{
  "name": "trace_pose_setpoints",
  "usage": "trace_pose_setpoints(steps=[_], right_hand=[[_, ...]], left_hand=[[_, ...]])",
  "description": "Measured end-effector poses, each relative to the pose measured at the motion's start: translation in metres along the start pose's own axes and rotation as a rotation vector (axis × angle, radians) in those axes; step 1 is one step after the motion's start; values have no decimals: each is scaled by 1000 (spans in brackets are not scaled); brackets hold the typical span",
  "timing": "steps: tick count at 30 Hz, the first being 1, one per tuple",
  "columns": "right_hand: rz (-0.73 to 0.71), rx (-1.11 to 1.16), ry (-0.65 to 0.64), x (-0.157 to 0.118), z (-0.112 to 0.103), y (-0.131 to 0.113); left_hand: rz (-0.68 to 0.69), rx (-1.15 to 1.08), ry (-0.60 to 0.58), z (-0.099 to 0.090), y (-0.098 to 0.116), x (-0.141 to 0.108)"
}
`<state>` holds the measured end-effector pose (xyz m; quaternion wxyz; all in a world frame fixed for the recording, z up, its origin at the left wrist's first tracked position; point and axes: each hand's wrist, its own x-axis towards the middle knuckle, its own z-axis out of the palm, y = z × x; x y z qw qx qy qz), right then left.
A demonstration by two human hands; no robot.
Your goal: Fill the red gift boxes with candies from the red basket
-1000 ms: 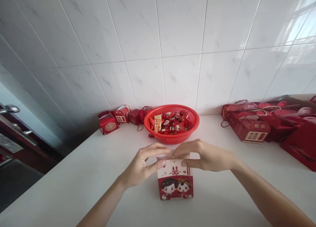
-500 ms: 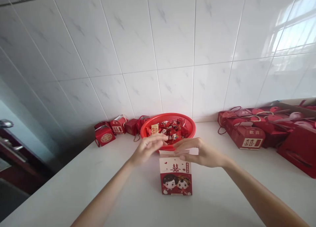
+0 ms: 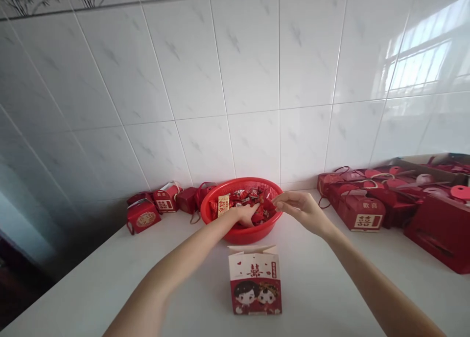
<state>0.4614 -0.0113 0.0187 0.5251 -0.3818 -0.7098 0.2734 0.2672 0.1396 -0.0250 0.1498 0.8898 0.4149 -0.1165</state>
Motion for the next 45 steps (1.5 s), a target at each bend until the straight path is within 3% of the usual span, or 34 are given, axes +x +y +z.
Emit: trace_pose_setpoints(steps=[5, 9, 16, 22, 27, 30, 33, 40, 45], right_hand=[[63, 51, 7, 8, 8, 16], [105, 107, 46, 32, 22, 36], [324, 229, 475, 81, 51, 71], [425, 463, 269, 78, 65, 73], [335, 488, 296, 79, 64, 84], [324, 550, 383, 82, 63, 91], [336, 598, 387, 81, 61, 91], [349, 675, 373, 76, 56, 75], [320, 627, 345, 76, 59, 77]], left_hand=[[77, -89, 147, 1, -7, 4], [152, -215, 278, -3, -12, 2], [227, -385, 619, -14, -11, -6], [248, -439, 884, -11, -17, -7], [247, -381, 845, -7, -16, -5], [239, -470, 726, -7, -13, -9], [245, -603, 638, -9, -10, -13], [203, -970, 744, -9, -12, -4], [267, -944, 747, -8, -13, 2]])
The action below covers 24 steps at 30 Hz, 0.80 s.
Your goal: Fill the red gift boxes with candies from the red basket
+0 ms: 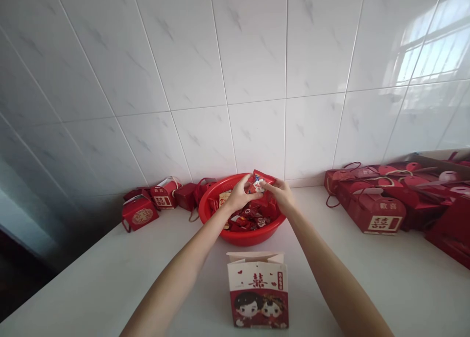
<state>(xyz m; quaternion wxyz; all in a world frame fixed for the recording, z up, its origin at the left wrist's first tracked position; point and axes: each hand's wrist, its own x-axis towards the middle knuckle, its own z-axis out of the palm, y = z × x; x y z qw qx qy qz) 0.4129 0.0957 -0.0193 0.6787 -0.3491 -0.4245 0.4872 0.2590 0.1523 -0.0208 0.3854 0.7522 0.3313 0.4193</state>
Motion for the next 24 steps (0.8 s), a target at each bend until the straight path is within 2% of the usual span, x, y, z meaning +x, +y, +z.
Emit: trace_pose_setpoints(steps=[3, 6, 9, 12, 14, 17, 21, 24], right_hand=[[-26, 14, 120, 4, -1, 4], [-53, 48, 246, 7, -2, 5], [-44, 42, 289, 7, -2, 5], [-42, -7, 280, 6, -2, 6], [-55, -52, 255, 6, -2, 7], [-76, -135, 224, 7, -3, 10], [-73, -311, 173, 7, -5, 13], [-29, -450, 34, 3, -5, 11]], left_hand=[[24, 85, -41, -1, -1, -1], [-88, 291, -262, -4, -4, -7], [-203, 450, -441, -8, -10, -11], [-267, 493, -471, -12, -17, -10], [-296, 515, -452, -13, -20, -7], [-301, 505, -355, -16, -21, -3], [-274, 420, -115, -22, -17, 0], [-242, 324, 74, -26, -12, 3]])
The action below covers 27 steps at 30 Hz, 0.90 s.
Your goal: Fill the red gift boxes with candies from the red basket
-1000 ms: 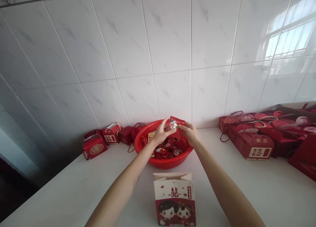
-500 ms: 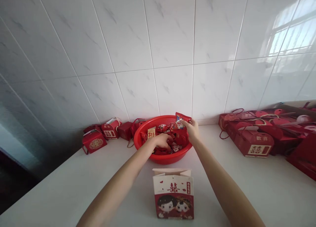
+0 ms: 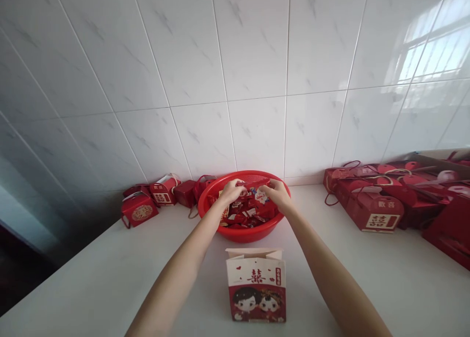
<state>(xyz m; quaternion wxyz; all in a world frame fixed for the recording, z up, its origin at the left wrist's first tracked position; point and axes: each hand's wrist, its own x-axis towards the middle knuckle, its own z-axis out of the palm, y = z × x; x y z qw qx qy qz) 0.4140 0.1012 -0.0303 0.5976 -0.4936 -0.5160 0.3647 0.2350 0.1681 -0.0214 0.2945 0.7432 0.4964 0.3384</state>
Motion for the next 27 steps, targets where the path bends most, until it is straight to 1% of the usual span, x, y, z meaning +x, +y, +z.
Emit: trace_pose_setpoints(steps=[3, 5, 6, 8, 11, 12, 13, 15, 17, 19, 21, 22, 24, 27], right_hand=[[10, -47, -198, -3, 0, -2], [-9, -50, -256, -3, 0, -2], [-21, -45, -259, -2, 1, -1], [-25, -27, -215, -1, 1, 0], [23, 7, -78, 1, 1, 1], [40, 25, -52, 1, 1, 1], [51, 50, -59, 1, 1, 0], [50, 106, -163, 0, 1, -1], [19, 143, -265, 0, 0, -1], [-19, 150, -269, 0, 0, -1], [-23, 161, -215, 1, 0, 1], [-14, 178, -186, 1, 1, 1], [11, 215, -132, 2, 1, 2], [0, 209, -56, 3, 2, 1]], left_hand=[[17, -126, 99, -1, 5, 0], [36, -191, 115, 0, 11, -2], [48, -220, 107, 1, 14, -3], [89, -304, 44, 3, 19, -7], [154, -435, -124, 4, 23, -12], [165, -457, -166, 4, 23, -13], [168, -460, -186, 4, 23, -14], [171, -445, -183, 3, 21, -13], [167, -405, -153, 3, 21, -12], [132, -292, -132, 1, 23, -10], [68, -148, -147, -2, 25, -10], [33, -84, -181, -5, 25, -11], [-32, 3, -293, -10, 22, -14], [-107, 113, -550, -18, 13, -23]])
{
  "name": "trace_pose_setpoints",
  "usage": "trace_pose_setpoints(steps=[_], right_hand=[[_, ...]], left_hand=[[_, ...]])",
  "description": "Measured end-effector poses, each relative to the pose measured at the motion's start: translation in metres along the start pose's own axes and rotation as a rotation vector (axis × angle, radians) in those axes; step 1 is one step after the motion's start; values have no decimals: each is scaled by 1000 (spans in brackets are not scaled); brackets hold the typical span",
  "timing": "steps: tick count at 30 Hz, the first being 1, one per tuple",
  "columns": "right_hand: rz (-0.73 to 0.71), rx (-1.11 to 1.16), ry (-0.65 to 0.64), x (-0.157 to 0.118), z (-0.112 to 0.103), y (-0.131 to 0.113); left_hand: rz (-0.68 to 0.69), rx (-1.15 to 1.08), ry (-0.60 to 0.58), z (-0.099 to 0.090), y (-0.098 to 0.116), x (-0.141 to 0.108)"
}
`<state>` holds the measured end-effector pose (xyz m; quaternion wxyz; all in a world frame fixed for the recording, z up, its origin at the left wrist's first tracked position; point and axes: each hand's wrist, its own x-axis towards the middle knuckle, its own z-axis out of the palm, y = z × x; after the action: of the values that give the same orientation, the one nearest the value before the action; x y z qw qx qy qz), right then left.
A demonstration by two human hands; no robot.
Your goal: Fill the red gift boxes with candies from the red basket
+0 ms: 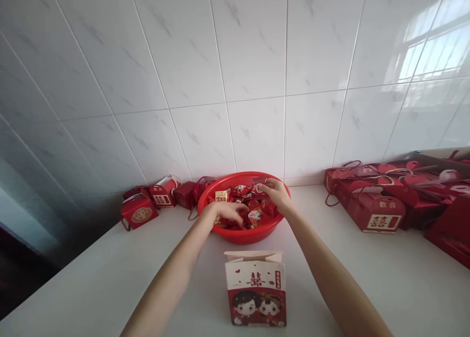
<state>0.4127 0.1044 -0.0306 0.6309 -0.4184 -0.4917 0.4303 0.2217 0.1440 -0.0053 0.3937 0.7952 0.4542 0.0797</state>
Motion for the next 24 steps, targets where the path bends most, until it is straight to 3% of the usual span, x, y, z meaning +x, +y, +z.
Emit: trace_pose_setpoints(steps=[2, 3, 9, 17, 21, 24], right_hand=[[-13, -25, 9, -1, 1, -1], [-13, -31, 7, -1, 2, -2], [-1, 3, 48, -2, 3, -4], [-5, 31, 111, 2, 2, 2], [-34, 113, 258, 3, 2, -2], [-62, 194, 432, 5, 1, -6]], left_hand=[[-22, 90, -101, 0, -7, -4], [-20, 130, -95, 1, -10, -4], [42, 218, 349, 0, -16, 4], [164, 244, 774, -5, -20, 7], [247, 256, 746, -1, -18, 8], [378, 336, 637, 7, -4, 12]])
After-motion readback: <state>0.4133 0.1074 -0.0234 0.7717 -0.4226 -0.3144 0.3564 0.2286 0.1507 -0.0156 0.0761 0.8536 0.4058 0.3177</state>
